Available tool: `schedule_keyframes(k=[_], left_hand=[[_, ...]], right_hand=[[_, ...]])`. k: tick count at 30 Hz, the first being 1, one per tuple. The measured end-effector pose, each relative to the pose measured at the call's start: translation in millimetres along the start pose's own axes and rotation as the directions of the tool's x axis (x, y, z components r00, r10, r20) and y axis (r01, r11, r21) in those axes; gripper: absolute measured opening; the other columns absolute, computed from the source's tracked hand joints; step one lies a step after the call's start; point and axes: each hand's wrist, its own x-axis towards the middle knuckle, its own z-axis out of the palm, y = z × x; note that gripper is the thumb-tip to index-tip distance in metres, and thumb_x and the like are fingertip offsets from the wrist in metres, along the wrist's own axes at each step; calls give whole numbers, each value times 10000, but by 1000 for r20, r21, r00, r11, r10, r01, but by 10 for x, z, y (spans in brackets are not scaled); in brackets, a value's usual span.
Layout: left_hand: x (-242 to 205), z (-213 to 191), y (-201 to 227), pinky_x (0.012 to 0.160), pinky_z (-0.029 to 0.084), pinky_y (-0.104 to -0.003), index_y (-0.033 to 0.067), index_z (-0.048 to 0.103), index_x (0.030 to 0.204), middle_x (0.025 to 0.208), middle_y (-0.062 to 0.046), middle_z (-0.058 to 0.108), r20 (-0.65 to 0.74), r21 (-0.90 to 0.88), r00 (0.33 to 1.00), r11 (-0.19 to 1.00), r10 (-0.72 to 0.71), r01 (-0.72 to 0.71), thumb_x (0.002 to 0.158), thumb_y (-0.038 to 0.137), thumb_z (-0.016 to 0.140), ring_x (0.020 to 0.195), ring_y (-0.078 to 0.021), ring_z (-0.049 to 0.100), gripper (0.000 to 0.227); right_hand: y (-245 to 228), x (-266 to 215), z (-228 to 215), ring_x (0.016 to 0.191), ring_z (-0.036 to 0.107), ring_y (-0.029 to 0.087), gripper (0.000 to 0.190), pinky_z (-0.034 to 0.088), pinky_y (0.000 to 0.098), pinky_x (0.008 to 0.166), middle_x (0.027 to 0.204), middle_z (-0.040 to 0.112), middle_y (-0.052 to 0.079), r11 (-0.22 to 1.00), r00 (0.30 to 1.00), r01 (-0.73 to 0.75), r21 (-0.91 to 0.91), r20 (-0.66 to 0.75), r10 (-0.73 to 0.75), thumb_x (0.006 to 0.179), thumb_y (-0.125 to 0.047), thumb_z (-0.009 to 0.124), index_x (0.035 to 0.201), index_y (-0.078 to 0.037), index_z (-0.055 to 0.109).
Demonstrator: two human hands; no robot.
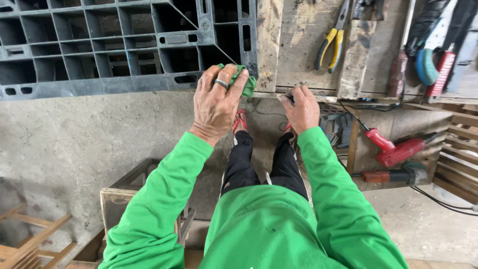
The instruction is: The person uses a heat gun and a metal rod to melt and smooth a damaged corner of a black plastic pallet, then wipes the area with a cloth and grinds the same corner with an angle grinder. The pallet remains on a wooden workbench throughout.
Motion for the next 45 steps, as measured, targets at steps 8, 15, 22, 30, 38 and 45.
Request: schedule_keyframes(k=[8,15,22,30,38,45], left_hand=[[-125,-27,210,981,517,-396,76,745,1230,1262,-36,630,-16,45,980,979,-198,198,928,61,731,1154,-280,557,303],[-906,34,259,829,550,-364,41,727,1148,1020,-69,704,-108,-676,512,440,-852,591,884,97,817,916,-237,664,285],[-739,521,443,711,617,-373,39,640,1125,972,-98,706,451,-891,80,-454,-889,-16,948,221,692,812,-213,717,259],[-56,966,579,619,590,-393,43,587,1077,932,-84,706,450,-893,58,-448,-891,43,887,150,767,751,-229,708,283],[89,1080,646,554,576,-360,42,569,1084,929,-56,650,314,-939,-75,-298,-946,-170,869,106,748,693,-180,641,287],[101,704,850,552,587,-402,-31,601,1069,950,-183,689,624,-775,307,-620,-719,124,847,132,772,697,-254,668,324]], right_hand=[[186,-100,-44,961,601,438,278,484,499,802,1006,617,200,994,992,84,67,93,-90,936,-264,741,987,-7,649],[1025,-1002,-326,907,688,419,371,527,462,776,979,699,245,983,934,-145,117,344,96,960,-354,679,1071,1,673],[1682,-1748,-586,1100,680,422,467,528,487,934,1135,729,239,864,757,-450,-226,417,503,885,-410,713,1236,-102,713],[1656,-1414,-797,892,746,269,420,563,388,840,965,788,164,787,747,-616,-45,286,601,875,-397,727,1146,-80,777],[1374,-1284,-749,840,690,226,377,546,361,769,946,757,140,769,749,-629,118,359,557,925,-313,755,1127,5,761],[1217,-1378,-577,835,702,203,369,547,343,778,951,760,133,737,685,-674,55,421,595,948,-293,729,1153,14,744]])
